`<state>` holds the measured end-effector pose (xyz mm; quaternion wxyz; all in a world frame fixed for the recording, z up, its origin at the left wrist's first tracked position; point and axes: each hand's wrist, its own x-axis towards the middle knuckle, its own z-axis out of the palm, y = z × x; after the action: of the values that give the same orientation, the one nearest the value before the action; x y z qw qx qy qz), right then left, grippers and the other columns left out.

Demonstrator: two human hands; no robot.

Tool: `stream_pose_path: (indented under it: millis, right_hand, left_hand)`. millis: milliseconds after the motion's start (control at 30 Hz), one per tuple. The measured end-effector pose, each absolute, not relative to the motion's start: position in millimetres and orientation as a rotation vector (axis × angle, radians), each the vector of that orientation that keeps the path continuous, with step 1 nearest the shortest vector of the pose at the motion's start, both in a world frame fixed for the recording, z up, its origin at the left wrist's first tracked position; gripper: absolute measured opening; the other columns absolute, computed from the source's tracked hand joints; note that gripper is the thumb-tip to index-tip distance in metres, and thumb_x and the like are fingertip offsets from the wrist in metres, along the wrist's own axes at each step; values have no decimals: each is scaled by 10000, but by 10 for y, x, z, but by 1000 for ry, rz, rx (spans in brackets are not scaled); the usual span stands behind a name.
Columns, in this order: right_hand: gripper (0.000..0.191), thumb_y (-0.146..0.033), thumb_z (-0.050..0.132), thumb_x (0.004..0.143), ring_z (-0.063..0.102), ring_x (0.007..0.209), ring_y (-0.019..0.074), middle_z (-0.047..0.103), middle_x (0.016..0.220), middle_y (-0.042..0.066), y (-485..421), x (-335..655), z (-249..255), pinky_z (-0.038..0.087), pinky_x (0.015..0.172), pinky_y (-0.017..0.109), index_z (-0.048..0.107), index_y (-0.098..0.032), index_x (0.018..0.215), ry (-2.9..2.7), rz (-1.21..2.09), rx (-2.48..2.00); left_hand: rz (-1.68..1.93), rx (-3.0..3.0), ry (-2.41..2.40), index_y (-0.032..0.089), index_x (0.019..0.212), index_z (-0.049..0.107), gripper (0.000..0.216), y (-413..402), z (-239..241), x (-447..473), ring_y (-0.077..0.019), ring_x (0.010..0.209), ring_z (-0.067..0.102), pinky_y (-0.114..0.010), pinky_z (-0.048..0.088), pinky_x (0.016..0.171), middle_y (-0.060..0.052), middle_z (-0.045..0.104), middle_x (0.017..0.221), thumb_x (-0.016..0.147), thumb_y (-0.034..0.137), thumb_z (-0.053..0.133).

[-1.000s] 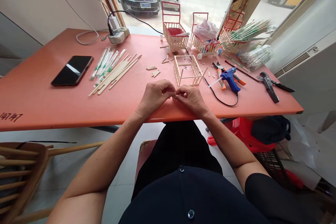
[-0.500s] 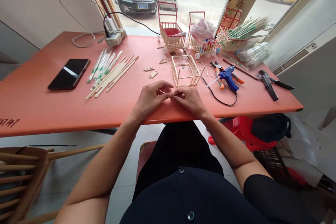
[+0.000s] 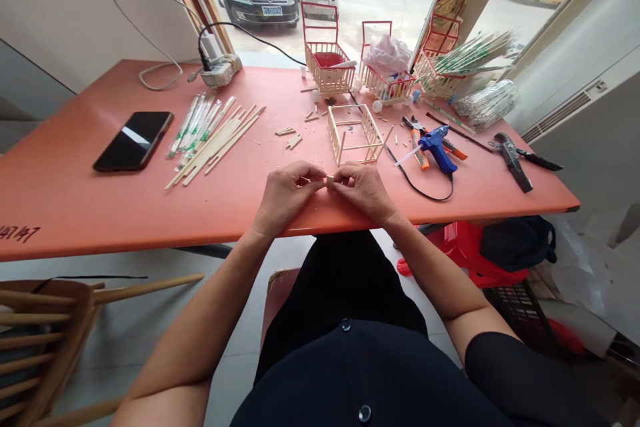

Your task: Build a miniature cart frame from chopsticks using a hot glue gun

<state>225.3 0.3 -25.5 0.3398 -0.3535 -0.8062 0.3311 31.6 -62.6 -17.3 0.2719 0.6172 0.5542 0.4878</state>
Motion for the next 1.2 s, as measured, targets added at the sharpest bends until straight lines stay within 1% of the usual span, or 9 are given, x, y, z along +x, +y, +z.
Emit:
stream_pose_path:
  millis: [233, 400, 600, 667, 733, 800, 867, 1033, 1200]
  right_hand:
    - [127, -247, 785, 954, 642, 778, 143, 752, 866, 22, 14, 2252, -274, 463, 723, 253, 827, -176, 857, -2106, 874, -931]
    - [149, -222, 794, 952, 604, 743, 128, 711, 815, 4, 5, 2245, -270, 444, 721, 251, 803, -168, 814, -2111, 847, -961]
    - [163, -157, 775, 951, 597, 738, 122, 675, 786, -8, 4, 2224, -268, 438, 720, 247, 784, -158, 788, -2139, 816, -973]
    - [135, -122, 778, 939, 609, 750, 126, 697, 797, -4, 7, 2240, -261, 441, 725, 248, 798, -160, 811, -2148, 816, -970]
    - [100, -99, 780, 933, 630, 767, 130, 749, 853, 9, 5, 2274, -248, 449, 727, 250, 827, -168, 879, -2148, 832, -963]
    - [116, -89, 779, 938, 655, 794, 137, 798, 928, 26, -4, 2315, -230, 462, 734, 253, 851, -178, 954, -2125, 834, -962]
    - [129, -87, 782, 946, 671, 815, 143, 821, 960, 34, -17, 2350, -216, 475, 751, 258, 860, -182, 987, -2093, 814, -967]
    - [84, -101, 827, 934, 669, 807, 147, 794, 895, 24, -35, 2346, -225, 477, 751, 259, 840, -179, 905, -2101, 800, -944]
    - [98, -142, 824, 951, 629, 761, 135, 746, 863, 16, -34, 2276, -254, 467, 745, 261, 807, -177, 861, -2132, 781, -940]
  left_hand:
    - [1320, 1675, 1464, 222, 921, 833, 113, -606, -147, 366, -183, 835, 737, -293, 590, 803, -18, 827, 923, 847, 295, 789]
    - [1322, 1775, 1461, 221, 836, 790, 36, -573, -116, 421, -171, 812, 707, -287, 569, 783, -8, 782, 881, 848, 231, 757]
    - [1329, 1844, 1468, 213, 788, 758, 81, -547, -109, 426, -165, 796, 676, -278, 522, 751, -4, 757, 817, 861, 207, 724]
    - [1320, 1841, 1481, 212, 790, 760, 83, -544, -100, 425, -165, 783, 671, -283, 512, 753, -3, 762, 811, 865, 214, 725]
    - [1298, 1824, 1495, 214, 791, 764, 82, -545, -83, 424, -166, 769, 669, -289, 513, 758, 0, 768, 803, 865, 221, 729]
    - [1276, 1810, 1498, 217, 783, 765, 87, -553, -63, 421, -167, 755, 670, -292, 517, 764, 5, 771, 788, 864, 224, 734]
    - [1259, 1803, 1492, 220, 775, 766, 100, -562, -49, 415, -167, 751, 678, -292, 524, 772, 8, 776, 778, 869, 228, 732]
    - [1286, 1791, 1502, 218, 782, 774, 83, -566, -63, 397, -169, 761, 697, -283, 535, 760, 5, 790, 790, 855, 245, 747]
    - [1292, 1744, 1491, 220, 803, 798, 81, -560, -86, 396, -176, 785, 720, -286, 549, 782, -2, 813, 820, 838, 283, 760]
